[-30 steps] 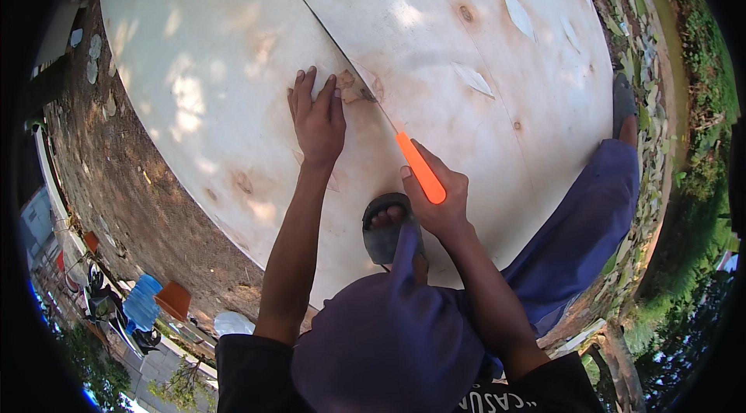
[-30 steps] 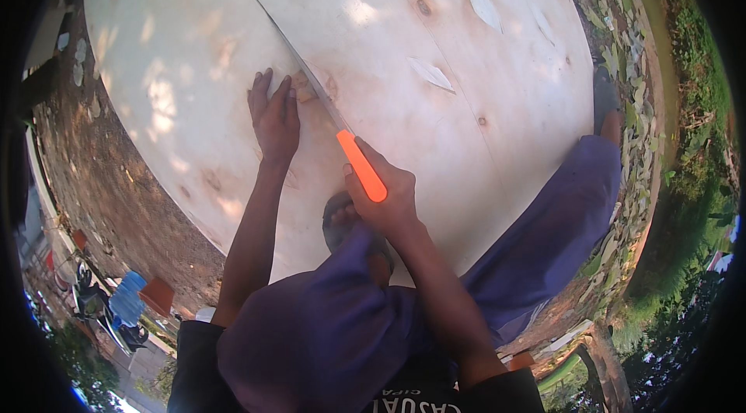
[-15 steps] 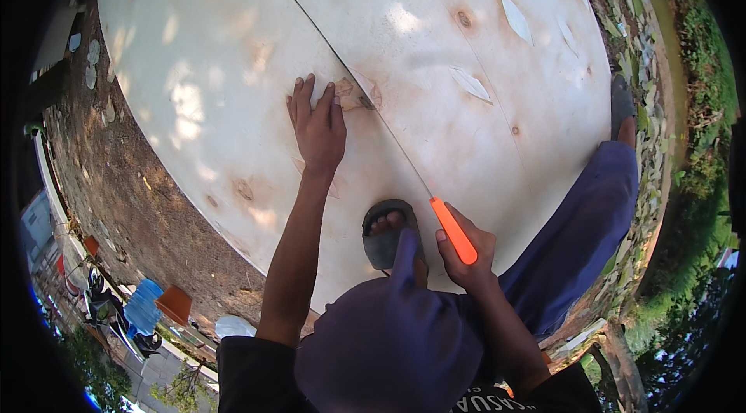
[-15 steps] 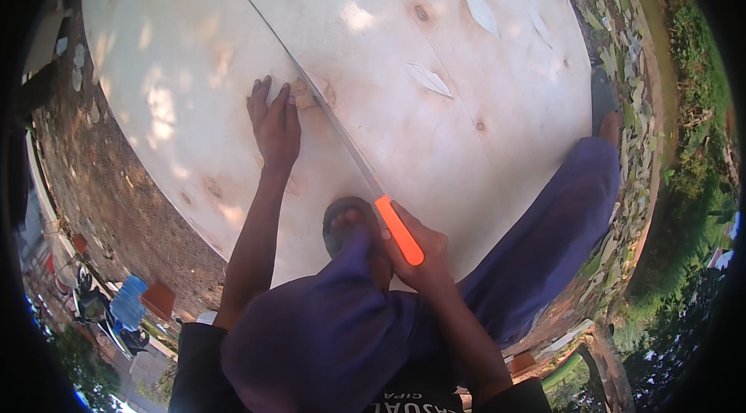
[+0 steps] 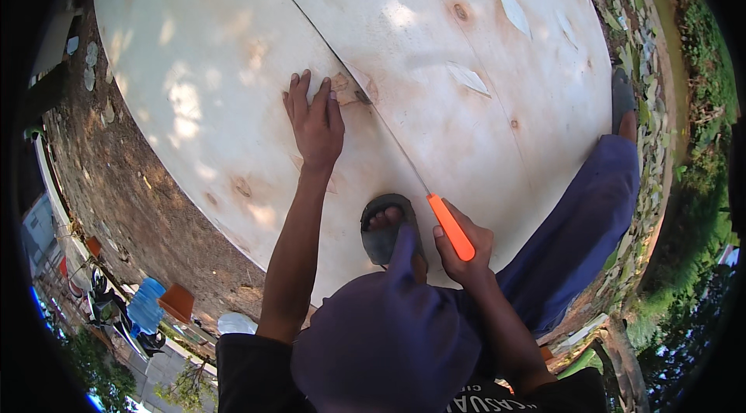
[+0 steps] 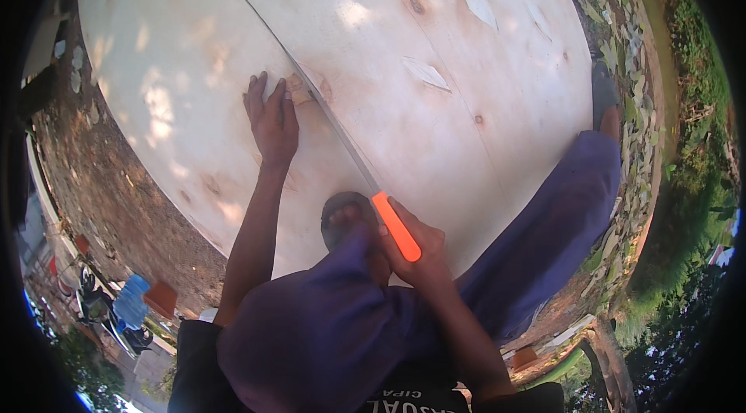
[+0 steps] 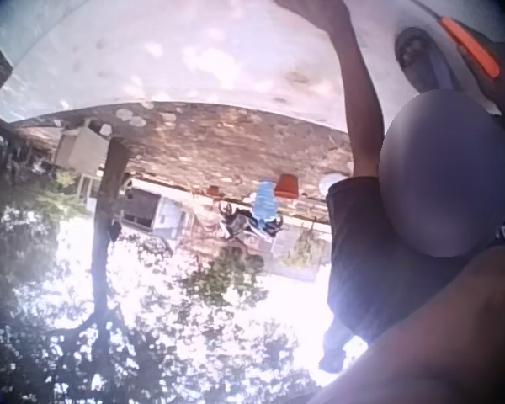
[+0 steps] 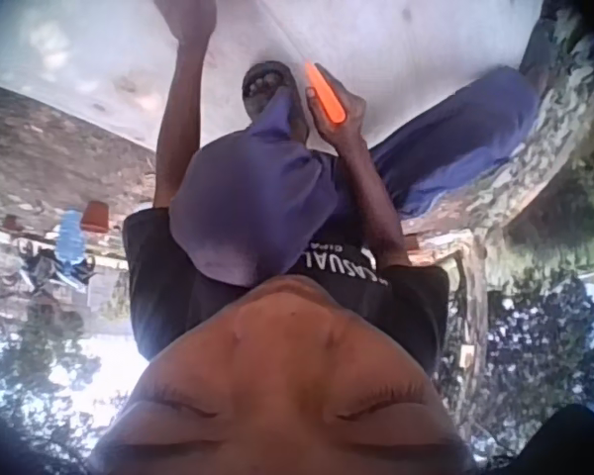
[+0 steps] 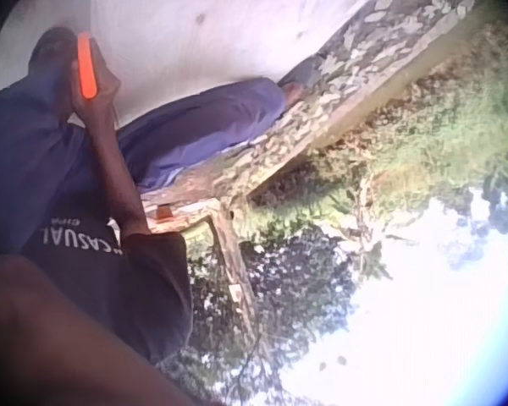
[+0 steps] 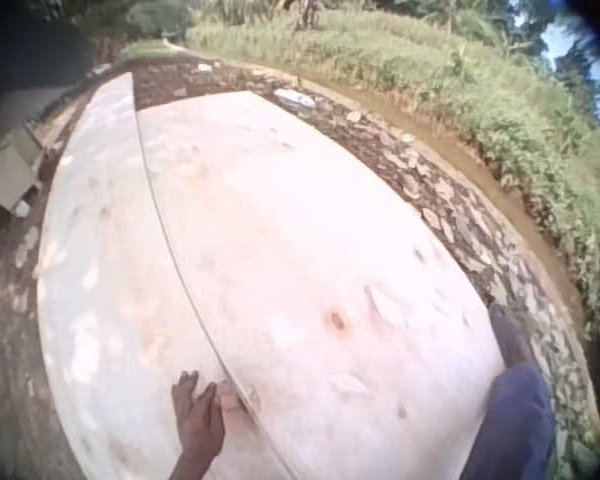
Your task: The person uses a hand saw to cut a large sheet of plywood placed on the ground. They saw along a marked line, pause to reposition, and continue cutting until a section separates.
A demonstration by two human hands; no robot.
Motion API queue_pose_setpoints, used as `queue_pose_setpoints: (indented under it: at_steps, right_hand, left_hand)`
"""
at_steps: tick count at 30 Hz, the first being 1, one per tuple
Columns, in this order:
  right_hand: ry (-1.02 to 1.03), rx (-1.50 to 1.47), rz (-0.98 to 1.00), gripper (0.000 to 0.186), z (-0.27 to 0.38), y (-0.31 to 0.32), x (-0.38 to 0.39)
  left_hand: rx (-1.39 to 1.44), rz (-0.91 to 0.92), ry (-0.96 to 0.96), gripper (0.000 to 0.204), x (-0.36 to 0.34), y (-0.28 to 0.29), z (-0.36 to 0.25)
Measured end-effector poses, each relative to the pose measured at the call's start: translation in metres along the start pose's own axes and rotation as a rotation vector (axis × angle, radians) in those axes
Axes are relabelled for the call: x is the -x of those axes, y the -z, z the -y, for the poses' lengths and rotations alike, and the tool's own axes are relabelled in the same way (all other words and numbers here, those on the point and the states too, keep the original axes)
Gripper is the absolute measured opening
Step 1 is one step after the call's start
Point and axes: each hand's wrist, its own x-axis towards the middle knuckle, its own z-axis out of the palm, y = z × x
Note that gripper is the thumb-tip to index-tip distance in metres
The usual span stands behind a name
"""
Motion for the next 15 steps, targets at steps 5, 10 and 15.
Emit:
queue_pose_setpoints:
  at_steps: [5, 10, 15]
  right_hand:
    - [-0.277, -0.152, 0.062, 0.041, 0.007, -0.036, -0.084]
    - [-0.011, 0.004, -0.014, 0.04, -0.003, -0.002, -0.002]
    - [-0.178, -0.171, -0.013, 0.04, -0.003, -0.035, -0.068]
  left_hand:
    - [0.048, 0.041, 0.001, 0.026, -0.002, -0.004, -0.01]
    - [0.018, 0.011, 0.02, 0.026, 0.001, 0.002, -0.001]
    - [0.042, 0.011, 0.0, 0.026, -0.005, -0.006, -0.01]
